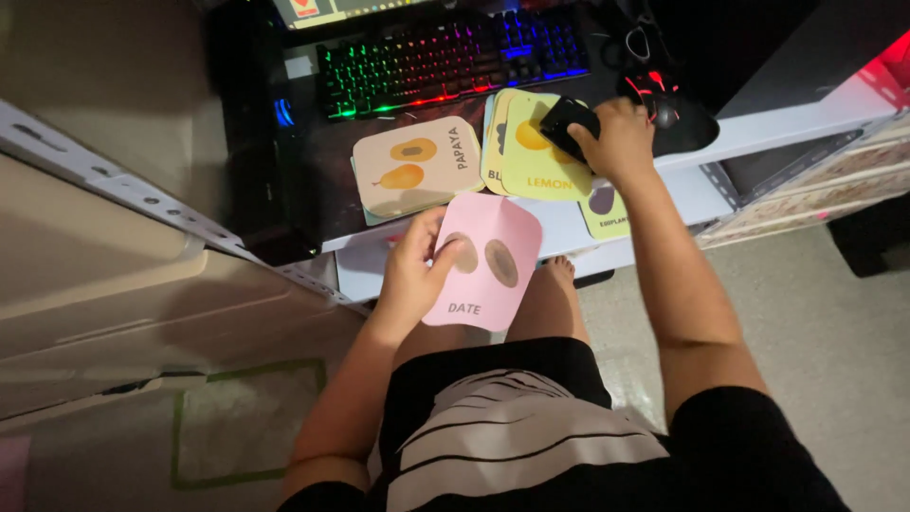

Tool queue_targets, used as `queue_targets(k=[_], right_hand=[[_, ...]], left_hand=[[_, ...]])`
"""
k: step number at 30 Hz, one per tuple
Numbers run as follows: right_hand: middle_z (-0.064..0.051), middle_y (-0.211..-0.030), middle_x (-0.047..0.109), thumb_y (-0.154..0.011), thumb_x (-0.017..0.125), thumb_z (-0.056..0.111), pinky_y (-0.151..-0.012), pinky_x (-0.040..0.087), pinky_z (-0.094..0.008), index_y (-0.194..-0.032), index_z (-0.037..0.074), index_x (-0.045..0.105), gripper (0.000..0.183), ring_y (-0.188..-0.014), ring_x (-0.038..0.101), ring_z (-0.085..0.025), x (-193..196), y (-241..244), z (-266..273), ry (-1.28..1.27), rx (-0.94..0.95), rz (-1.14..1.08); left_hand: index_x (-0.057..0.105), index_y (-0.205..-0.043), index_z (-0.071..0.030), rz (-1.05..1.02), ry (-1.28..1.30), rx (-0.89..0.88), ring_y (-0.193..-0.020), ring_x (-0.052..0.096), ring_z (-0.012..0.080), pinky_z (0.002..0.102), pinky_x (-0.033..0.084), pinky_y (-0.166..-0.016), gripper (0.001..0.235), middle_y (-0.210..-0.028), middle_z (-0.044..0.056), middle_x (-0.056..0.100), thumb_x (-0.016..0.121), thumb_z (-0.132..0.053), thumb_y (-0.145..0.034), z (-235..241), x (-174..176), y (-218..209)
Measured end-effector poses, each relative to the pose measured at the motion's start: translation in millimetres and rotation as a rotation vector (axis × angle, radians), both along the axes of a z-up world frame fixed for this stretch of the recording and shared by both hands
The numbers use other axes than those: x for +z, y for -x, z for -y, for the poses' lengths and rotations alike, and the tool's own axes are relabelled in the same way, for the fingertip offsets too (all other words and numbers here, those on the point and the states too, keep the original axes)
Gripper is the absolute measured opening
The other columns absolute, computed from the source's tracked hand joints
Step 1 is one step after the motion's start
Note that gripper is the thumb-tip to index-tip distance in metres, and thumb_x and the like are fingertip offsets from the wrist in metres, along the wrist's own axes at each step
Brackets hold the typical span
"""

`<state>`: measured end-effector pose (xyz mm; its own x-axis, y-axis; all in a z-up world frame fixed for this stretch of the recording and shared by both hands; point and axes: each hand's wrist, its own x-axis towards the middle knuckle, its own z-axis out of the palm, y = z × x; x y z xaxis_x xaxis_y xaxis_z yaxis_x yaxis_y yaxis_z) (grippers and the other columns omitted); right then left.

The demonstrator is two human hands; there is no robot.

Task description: Using a handheld hole puncher to create holes in the top of printed fruit-themed cards, using a folded paper strip as a guide.

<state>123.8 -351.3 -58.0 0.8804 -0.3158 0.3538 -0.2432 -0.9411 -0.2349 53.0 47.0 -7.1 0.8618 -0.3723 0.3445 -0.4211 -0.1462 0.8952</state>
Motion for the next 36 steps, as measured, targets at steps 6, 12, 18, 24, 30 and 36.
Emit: queue_targets(k=[6,12,18,24,30,36], right_hand=[[-0.01,-0.103,0.061,-0.102,0.073,0.022,-0.066,0.06,-0.034,-0.118,0.008,0.067,0.022,-0.075,0.068,-0.023,0.6,-3.9,8.4,-0.99,0.113,0.415],[-0.013,-0.123,0.067,-0.103,0.061,0.006,-0.101,0.059,-0.049,-0.119,0.006,0.059,0.016,-0.115,0.07,-0.028,19.7,64.1,-76.9,-1.616,0.497,0.602],[-0.005,-0.107,0.06,-0.099,0.065,-0.003,-0.092,0.057,-0.035,-0.118,0.004,0.058,0.021,-0.101,0.065,-0.016,16.6,83.8,-92.7,-1.34,0.605,0.521],[-0.004,-0.101,0.06,-0.095,0.069,-0.005,-0.085,0.055,-0.031,-0.119,0.002,0.058,0.027,-0.092,0.065,-0.013,56.6,101.7,-109.6,-1.299,0.617,0.431],[-0.004,-0.092,0.058,-0.092,0.071,-0.005,-0.079,0.054,-0.029,-0.121,0.0,0.059,0.032,-0.085,0.062,-0.011,71.2,111.3,-113.8,-1.283,0.663,0.356],[-0.004,-0.091,0.056,-0.089,0.074,-0.002,-0.077,0.046,-0.023,-0.119,0.001,0.059,0.034,-0.082,0.053,-0.008,82.9,117.1,-116.4,-1.3,0.746,0.288]], left_hand=[[0.053,-0.144,-0.008,0.224,-0.108,0.005,-0.118,0.065,0.0435,0.05,0.057,-0.094,0.053,-0.131,0.024,0.065,0.068,-0.001,-0.093,7.8,48.0,14.4],[0.066,-0.133,-0.013,0.38,-0.146,-0.107,-0.117,0.068,0.0328,0.04,0.057,-0.098,0.043,-0.127,0.013,0.067,0.07,-0.004,-0.092,24.6,24.4,2.9],[0.067,-0.131,-0.01,0.382,-0.183,-0.147,-0.116,0.067,0.0317,0.039,0.056,-0.098,0.041,-0.125,0.013,0.066,0.069,-0.003,-0.09,28.6,32.9,1.9],[0.069,-0.129,-0.012,0.29,-0.136,-0.204,-0.114,0.069,0.0294,0.039,0.056,-0.096,0.042,-0.12,0.009,0.068,0.07,-0.002,-0.088,25.3,33.4,-7.8],[0.07,-0.128,-0.01,0.192,-0.084,-0.284,-0.116,0.068,0.028,0.039,0.054,-0.098,0.044,-0.12,0.009,0.07,0.072,0.001,-0.086,19.0,38.0,-14.3],[0.067,-0.132,-0.005,0.002,0.004,-0.38,-0.125,0.063,0.0247,0.038,0.049,-0.107,0.049,-0.125,0.011,0.067,0.071,0.008,-0.085,10.9,44.7,-16.3]])
